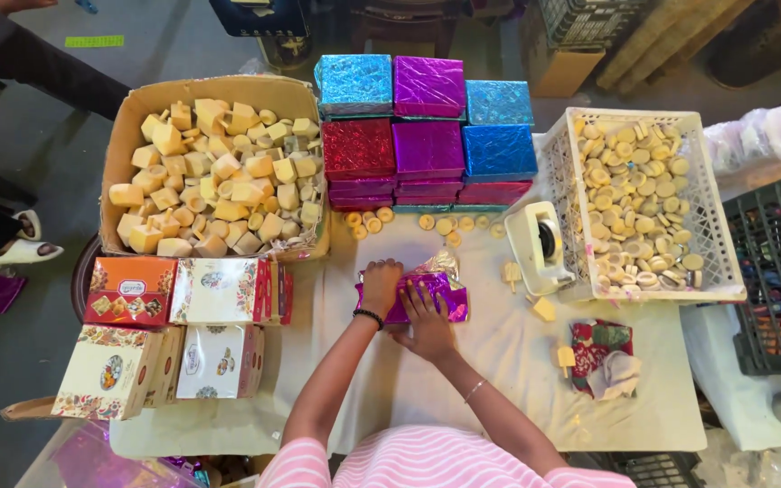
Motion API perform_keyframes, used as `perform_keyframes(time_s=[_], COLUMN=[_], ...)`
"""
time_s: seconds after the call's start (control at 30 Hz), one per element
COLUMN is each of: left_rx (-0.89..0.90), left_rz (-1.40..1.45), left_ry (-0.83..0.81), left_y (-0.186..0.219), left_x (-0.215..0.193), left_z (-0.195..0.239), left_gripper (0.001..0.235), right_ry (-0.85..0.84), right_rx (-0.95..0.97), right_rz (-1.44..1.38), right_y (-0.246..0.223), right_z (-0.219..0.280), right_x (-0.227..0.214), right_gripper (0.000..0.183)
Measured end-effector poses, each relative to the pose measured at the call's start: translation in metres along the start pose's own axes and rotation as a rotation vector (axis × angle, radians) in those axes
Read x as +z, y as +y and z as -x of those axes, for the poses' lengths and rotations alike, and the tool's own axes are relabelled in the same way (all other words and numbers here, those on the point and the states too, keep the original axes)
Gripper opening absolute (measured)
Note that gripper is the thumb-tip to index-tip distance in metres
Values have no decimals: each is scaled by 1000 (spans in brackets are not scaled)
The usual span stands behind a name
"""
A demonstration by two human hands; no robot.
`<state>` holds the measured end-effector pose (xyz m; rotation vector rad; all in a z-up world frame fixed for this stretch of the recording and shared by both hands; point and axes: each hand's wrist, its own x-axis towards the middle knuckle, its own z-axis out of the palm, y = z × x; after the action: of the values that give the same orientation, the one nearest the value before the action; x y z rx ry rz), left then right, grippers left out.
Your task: The person wraps small rectangular boxes in shiny purple foil paper. They fold the paper around the boxes, tuck the edges, and place the finished wrapped items onto a stack of other wrapped boxes on the table.
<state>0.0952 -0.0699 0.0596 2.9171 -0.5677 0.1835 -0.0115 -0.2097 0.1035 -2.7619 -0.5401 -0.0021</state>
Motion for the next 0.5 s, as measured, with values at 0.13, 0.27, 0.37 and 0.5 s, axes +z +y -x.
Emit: perform_keyframes(time_s=[0.13, 0.27, 0.37, 0.5], left_rx=[12, 16, 30, 46], left_rz=[36, 64, 25, -21], left_ry=[-42, -26, -9, 29], left_y=[0, 2, 9, 15], left_x=[4, 9, 23, 24], left_z=[13, 25, 40, 50], left_gripper=[10, 4, 6, 10], right_ry=[-13, -41, -103, -107], right_rx=[36, 54, 79, 80], right_rz=[6, 40, 98, 131], right_y=[-2, -2, -1, 2], right_z=[1, 0, 1, 0], right_x=[3, 7, 12, 17], right_gripper=[109, 108, 102, 93])
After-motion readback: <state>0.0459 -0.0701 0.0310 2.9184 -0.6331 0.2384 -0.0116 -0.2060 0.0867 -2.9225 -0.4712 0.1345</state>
